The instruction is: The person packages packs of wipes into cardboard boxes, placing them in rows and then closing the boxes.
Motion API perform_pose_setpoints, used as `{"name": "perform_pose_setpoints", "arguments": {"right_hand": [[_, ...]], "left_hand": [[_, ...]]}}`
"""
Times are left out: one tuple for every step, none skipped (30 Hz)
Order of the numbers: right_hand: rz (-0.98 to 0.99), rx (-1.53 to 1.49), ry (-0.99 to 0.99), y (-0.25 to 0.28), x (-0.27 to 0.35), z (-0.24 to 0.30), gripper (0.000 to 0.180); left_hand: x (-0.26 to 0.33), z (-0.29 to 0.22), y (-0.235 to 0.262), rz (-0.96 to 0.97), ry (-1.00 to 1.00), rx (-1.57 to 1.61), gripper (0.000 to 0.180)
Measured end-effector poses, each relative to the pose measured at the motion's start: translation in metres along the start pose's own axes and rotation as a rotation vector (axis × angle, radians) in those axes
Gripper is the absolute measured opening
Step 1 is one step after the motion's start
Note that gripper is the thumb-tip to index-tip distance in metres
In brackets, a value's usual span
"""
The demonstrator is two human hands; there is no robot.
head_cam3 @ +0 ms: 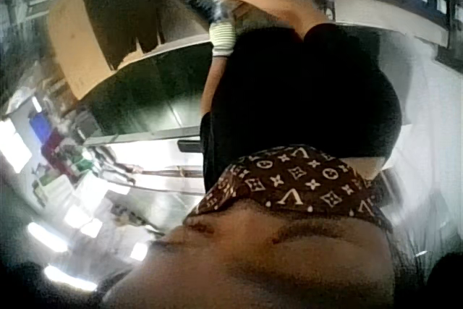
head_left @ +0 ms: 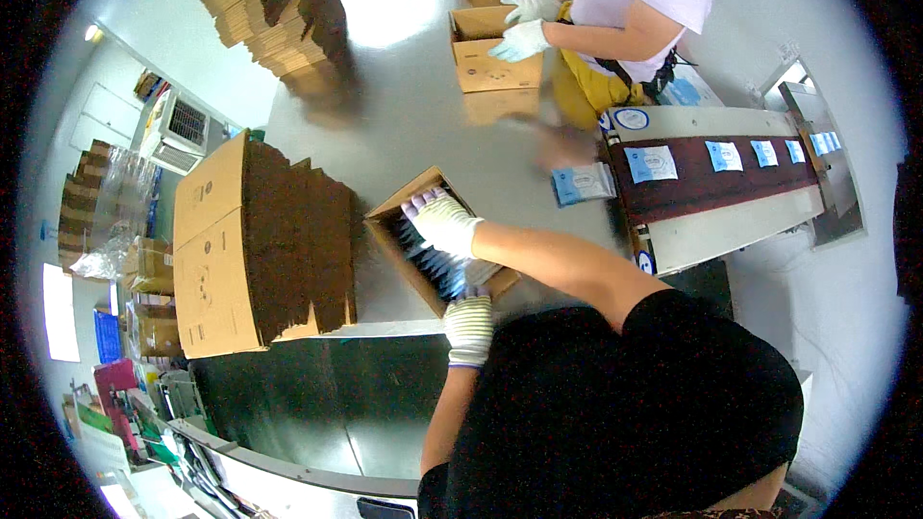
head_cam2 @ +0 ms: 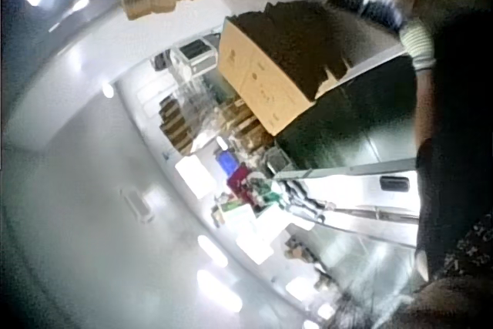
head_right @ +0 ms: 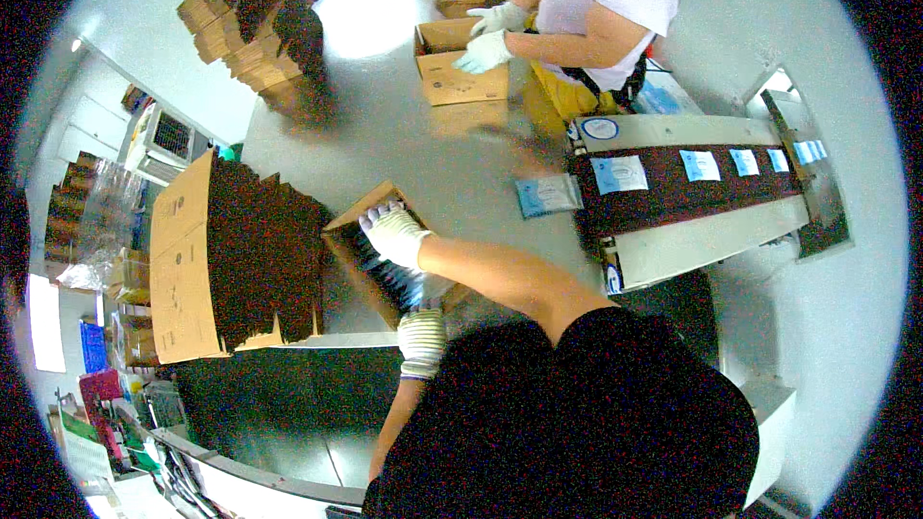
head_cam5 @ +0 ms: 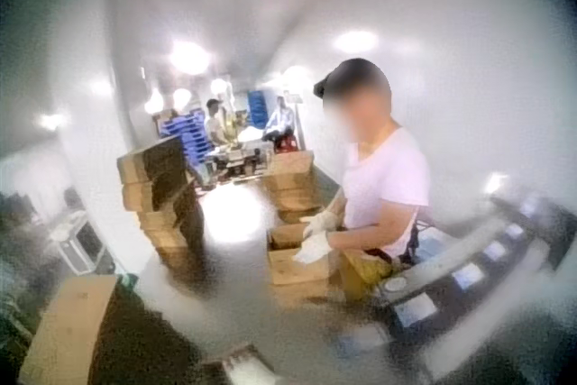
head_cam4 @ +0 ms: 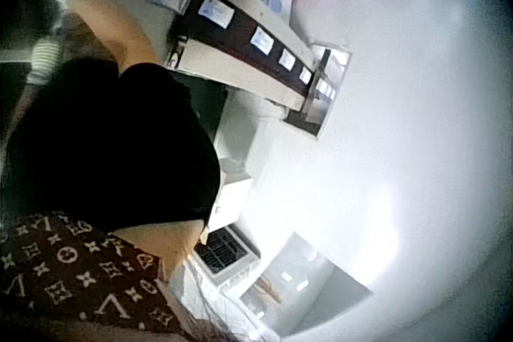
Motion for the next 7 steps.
{"name": "perform_pose_setpoints", "arguments": {"right_hand": [[-0.01,-0.063,0.001,0.007,0.0,0.001,0.058],[-0.003,-0.06,0.01,0.017,0.004,-0.001,0.058],[0.121,-0.203,0.045,0.017,0.011,0.001,0.067],[0.248,-0.342,0.075,0.023,0.022,0.003,0.076],[0.247,-0.342,0.085,0.035,0.026,0.001,0.076],[0.159,-0.4,0.218,0.058,0.032,0.012,0.077],[0.151,-0.398,0.215,0.06,0.028,0.01,0.077]], "left_hand": [[-0.002,0.009,0.0,-0.007,0.014,-0.005,0.017],[-0.006,0.019,0.002,-0.04,0.06,-0.003,0.015],[-0.008,0.03,0.004,-0.073,0.105,-0.001,0.017],[-0.01,0.031,0.014,-0.163,0.083,0.065,0.017],[-0.011,0.035,0.015,-0.168,0.091,0.061,0.017],[-0.011,0.036,0.009,-0.126,0.065,0.053,0.019],[-0.012,0.035,0.005,-0.081,0.025,0.045,0.022]]}}
Point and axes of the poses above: each hand's wrist, its own x-axis away from the middle knuckle, its own y-axis out of the back of the hand, z = x × y, the point moved 10 cm from there along -x, towards the middle knuckle, and after that the axes turned 11 degrees about -z, right-handed, at the moved point
